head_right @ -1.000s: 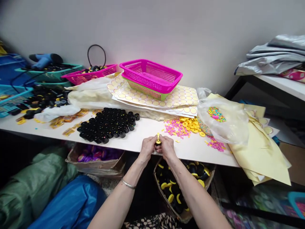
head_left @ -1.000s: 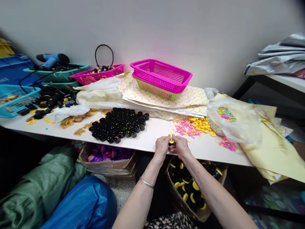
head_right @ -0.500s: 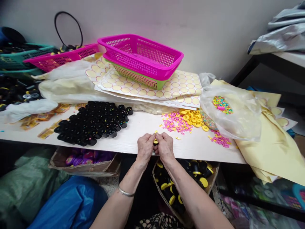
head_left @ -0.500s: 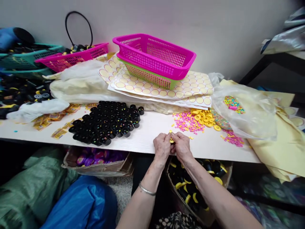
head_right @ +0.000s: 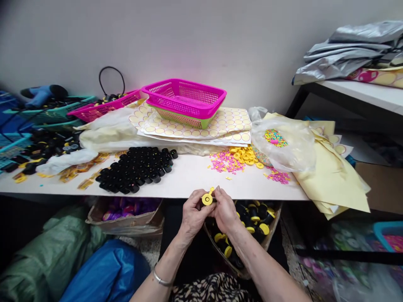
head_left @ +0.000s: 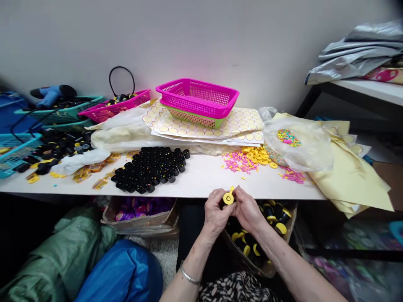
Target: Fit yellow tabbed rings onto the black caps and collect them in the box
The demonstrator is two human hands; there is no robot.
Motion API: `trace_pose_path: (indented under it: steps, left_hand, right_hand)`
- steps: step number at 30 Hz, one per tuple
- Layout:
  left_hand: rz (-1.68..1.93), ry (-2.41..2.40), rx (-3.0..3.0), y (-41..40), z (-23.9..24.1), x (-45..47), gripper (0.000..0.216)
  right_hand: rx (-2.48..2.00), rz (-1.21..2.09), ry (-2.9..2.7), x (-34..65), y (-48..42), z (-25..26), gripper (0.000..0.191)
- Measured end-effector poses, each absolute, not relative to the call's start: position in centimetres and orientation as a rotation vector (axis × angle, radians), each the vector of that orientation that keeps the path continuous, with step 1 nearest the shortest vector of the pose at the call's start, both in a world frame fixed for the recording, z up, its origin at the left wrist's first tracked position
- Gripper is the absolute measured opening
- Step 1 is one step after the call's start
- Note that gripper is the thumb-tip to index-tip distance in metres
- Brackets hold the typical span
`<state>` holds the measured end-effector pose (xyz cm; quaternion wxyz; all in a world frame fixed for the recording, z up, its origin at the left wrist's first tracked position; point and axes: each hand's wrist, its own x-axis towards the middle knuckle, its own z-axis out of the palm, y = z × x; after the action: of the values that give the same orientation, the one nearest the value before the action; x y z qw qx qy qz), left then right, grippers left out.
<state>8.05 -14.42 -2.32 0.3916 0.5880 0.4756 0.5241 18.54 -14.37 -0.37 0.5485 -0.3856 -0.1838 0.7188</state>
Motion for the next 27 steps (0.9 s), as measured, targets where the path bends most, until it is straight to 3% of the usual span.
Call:
trace_pose_path:
  steps: [8, 11, 16, 21, 27]
  left_hand:
    - [1.157, 0.918, 1.636, -17.7, -1.3, 7.2, 0.040]
    - [1.017, 0.809, 1.798, -18.6, -0.8, 7.4, 0.036]
    - [0.815, 0.736, 2.129, -19.6, -0.9, 9.0, 0.016]
    - [0.771, 0.757, 2.308, -20.0, -1.8, 10.0, 0.016]
    - [0.824, 0.632, 2.299, -20.6, -3.6, 10.8, 0.015]
  right_hand:
    - [-0.658, 2.196, -0.625, 23.5, -17.6, -2.7, 0.037]
    - [-0.592, 2.270, -0.762, 25.1, -18.2, -3.3, 0.039]
    - [-0.758, 2.269, -1.069, 26.7, -18.8, -3.0, 0.032]
    - [-0.892, 2.178, -1.118, 27.1, -19.6, -2.4, 0.043]
    - [-0.983, 1.969, -0.878, 26.0, -22.4, -4.1, 0.039]
